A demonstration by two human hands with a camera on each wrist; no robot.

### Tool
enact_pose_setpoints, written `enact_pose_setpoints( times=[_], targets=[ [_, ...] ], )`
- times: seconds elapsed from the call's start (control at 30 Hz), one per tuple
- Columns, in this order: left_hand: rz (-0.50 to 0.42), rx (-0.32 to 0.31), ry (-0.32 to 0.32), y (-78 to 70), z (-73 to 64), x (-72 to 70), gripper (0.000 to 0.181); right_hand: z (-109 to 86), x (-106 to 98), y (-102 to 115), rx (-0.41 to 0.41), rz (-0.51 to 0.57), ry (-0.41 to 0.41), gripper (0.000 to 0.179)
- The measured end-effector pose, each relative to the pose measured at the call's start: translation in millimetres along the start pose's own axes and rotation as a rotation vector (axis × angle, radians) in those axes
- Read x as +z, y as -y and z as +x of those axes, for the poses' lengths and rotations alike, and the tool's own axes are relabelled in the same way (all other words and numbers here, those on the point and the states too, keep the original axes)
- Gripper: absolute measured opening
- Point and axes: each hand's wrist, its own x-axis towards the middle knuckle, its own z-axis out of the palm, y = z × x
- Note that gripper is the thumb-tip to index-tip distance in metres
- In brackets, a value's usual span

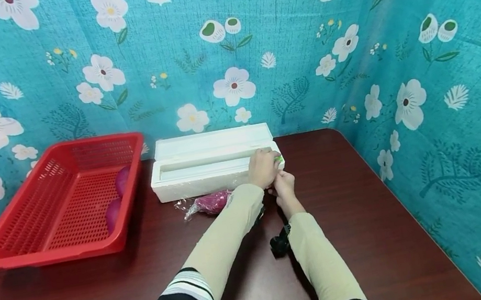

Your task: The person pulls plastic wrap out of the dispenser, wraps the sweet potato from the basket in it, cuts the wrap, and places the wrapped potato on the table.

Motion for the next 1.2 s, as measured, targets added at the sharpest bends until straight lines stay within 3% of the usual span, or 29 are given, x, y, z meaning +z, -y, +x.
enact_pose_setpoints(
  times=[0.17,0.4,0.7,0.97,1.2],
  targets=[
    [-0.001,-0.007,-0.003,0.5,-0.1,-1.9,0.018,0.1,3.7,-0.6,-0.016,0.013,0.01,0.036],
    [0.065,-0.007,-0.032,2.6,1.4,1.7,0.016,0.3,6.9,-1.7,-0.033,0.047,0.01,0.036],
    [0.079,-0.04,-0.035,5.1,0.3,-2.8,0.018,-1.6,9.3,-3.0,-0.038,0.015,-0.017,0.036],
    [0.02,-0.04,-0.024,9.0,-0.7,-4.1,0.021,-0.2,6.0,0.2,-0.014,-0.007,0.013,0.034],
    [-0.154,-0.109,0.058,7.3,-2.9,-3.4,0.02,1.3,-1.2,2.5,0.02,-0.046,0.014,0.029]
  ],
)
